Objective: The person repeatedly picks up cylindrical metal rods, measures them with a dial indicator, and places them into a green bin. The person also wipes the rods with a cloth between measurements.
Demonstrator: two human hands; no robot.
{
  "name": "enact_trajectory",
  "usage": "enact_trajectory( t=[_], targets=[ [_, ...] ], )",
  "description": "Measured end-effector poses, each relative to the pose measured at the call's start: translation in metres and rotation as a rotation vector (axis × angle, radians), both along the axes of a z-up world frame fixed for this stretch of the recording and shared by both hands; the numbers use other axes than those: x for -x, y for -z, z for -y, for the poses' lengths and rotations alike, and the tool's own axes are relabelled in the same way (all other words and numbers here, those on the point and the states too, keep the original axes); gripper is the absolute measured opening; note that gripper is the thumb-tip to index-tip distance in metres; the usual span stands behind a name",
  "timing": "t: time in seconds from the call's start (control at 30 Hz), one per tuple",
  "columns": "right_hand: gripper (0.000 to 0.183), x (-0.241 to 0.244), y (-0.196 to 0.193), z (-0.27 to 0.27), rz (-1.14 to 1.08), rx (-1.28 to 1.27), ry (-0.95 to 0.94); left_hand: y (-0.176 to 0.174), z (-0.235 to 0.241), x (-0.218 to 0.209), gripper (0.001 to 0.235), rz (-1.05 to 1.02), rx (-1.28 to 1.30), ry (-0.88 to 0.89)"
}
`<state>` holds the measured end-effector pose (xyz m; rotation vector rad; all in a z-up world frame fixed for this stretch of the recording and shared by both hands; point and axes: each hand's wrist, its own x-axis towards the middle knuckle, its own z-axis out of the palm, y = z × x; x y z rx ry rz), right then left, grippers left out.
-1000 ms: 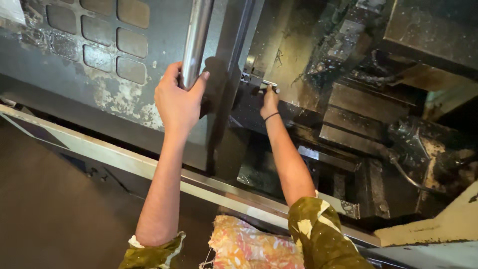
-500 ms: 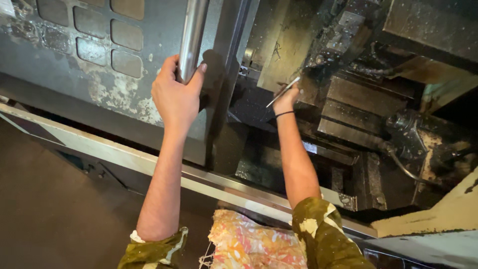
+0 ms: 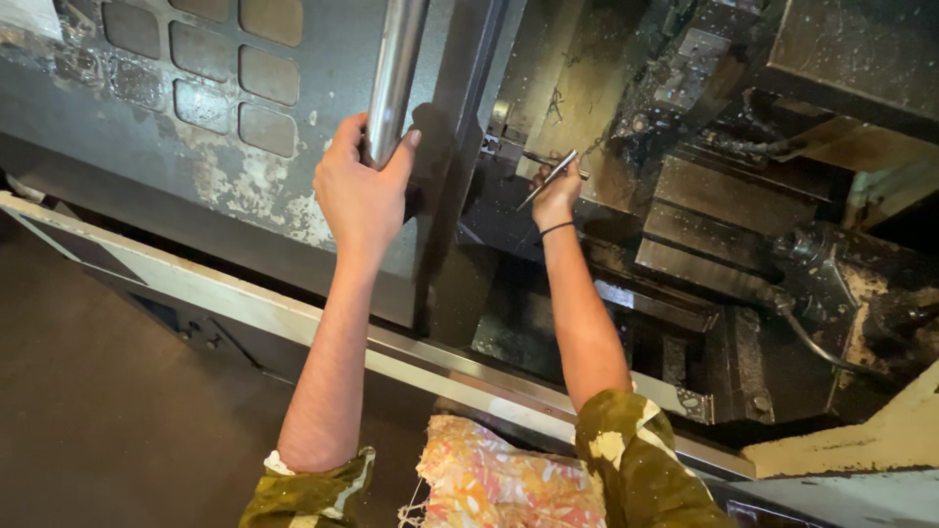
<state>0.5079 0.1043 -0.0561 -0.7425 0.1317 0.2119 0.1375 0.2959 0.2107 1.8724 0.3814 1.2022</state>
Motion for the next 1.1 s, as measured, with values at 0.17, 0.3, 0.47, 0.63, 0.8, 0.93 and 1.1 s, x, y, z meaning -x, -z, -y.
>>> enact_trajectory(
  t=[0.17,0.3,0.47,0.63,0.8,0.93,1.1],
  targets=[
    [0.053,-0.013,-0.004,-0.016,0.072,-0.064,0.014,-0.004,0.001,0.0,0.039,-0.016,-0.004,-0.016],
    [0.058,-0.008,0.003,-0.005,0.072,0.22,-0.14,-0.003,0.001,0.002,0.04,-0.04,0.01,-0.017],
    [0.054,-0.007,-0.003,-0.001,0.102,0.195,-0.249,-0.006,0.003,0.001,0.038,0.007,-0.009,-0.008],
    [0.055,-0.001,0.001,-0.03,0.128,0.375,-0.082,-0.006,0.001,0.003,0.039,-0.077,0.057,0.017],
    [0.046,0.022,0.022,-0.042,0.41,0.661,0.806,-0.007,0.0,0.002,0.039,-0.043,0.028,0.007],
    [0.046,0.03,0.03,-0.035,0.305,0.703,0.648,-0.002,0.0,0.001,0.039,-0.021,0.006,0.008],
    [0.041,0.032,0.013,-0.03,0.533,0.758,0.64,-0.002,-0.001,0.0,0.04,0.003,0.006,0.019]
  ],
)
